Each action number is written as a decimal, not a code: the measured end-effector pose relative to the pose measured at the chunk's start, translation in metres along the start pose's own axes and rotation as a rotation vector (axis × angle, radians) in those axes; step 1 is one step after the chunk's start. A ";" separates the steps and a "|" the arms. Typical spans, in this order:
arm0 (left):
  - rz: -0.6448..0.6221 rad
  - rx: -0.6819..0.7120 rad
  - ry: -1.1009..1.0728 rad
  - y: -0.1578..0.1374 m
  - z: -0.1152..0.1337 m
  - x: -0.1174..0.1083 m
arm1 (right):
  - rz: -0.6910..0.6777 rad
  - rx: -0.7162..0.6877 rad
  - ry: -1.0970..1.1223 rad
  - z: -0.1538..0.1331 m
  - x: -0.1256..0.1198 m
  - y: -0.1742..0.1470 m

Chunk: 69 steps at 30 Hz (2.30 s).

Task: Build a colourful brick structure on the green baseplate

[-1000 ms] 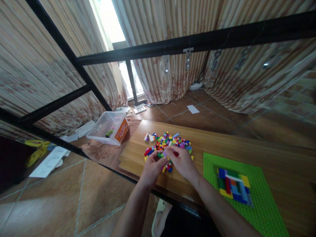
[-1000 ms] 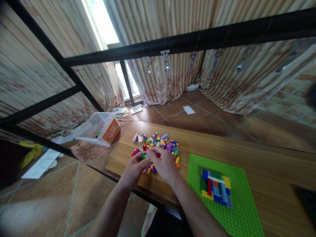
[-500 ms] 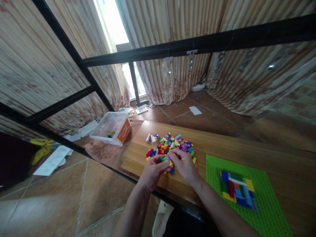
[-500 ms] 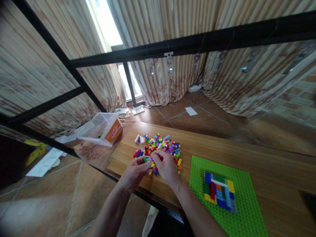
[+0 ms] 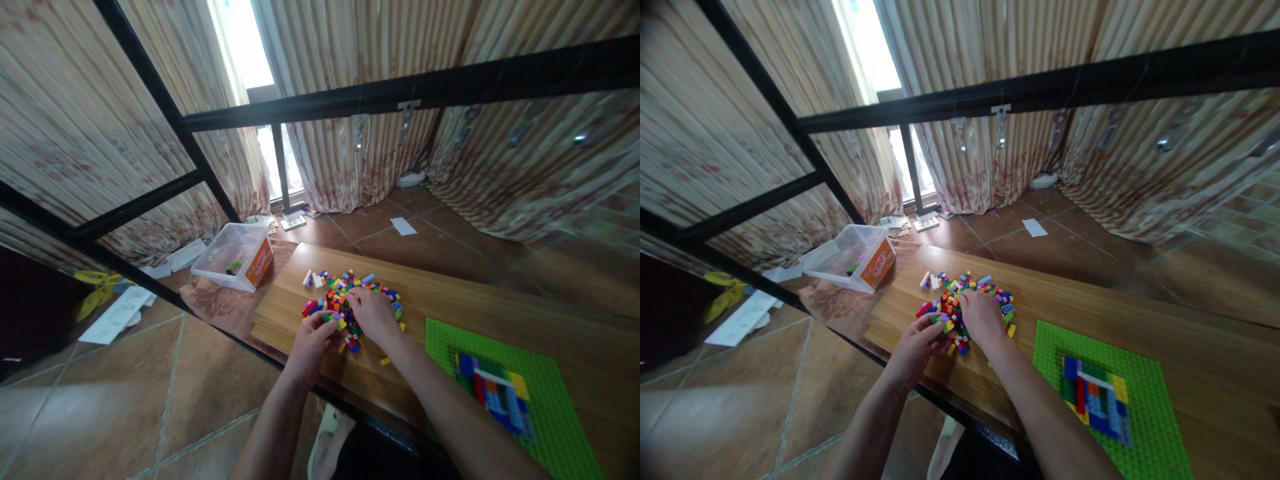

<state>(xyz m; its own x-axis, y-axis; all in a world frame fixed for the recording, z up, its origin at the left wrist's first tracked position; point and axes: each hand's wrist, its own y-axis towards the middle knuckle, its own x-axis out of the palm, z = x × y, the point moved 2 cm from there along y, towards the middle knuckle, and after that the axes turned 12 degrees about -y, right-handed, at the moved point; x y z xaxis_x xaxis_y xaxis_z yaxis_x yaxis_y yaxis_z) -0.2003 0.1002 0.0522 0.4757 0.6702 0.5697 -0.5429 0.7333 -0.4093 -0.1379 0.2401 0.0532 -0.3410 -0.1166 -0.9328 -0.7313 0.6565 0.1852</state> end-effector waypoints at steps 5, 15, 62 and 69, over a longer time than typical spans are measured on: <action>-0.022 0.035 0.008 -0.002 0.000 0.002 | 0.031 0.035 0.168 0.001 -0.012 -0.015; -0.066 0.067 0.081 -0.019 0.000 0.024 | -0.003 0.113 0.736 -0.012 -0.022 -0.067; 0.044 0.385 0.890 -0.013 -0.031 0.022 | -0.045 0.254 0.068 0.011 -0.007 -0.076; 0.037 0.473 1.137 -0.008 -0.035 0.031 | -0.074 0.173 -0.100 0.012 -0.001 -0.079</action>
<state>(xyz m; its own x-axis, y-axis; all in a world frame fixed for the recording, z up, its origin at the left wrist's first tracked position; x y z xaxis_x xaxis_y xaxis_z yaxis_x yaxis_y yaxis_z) -0.1573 0.1189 0.0481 0.6583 0.5819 -0.4775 -0.6535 0.7566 0.0211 -0.0732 0.1975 0.0355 -0.2238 -0.1005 -0.9695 -0.6366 0.7682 0.0673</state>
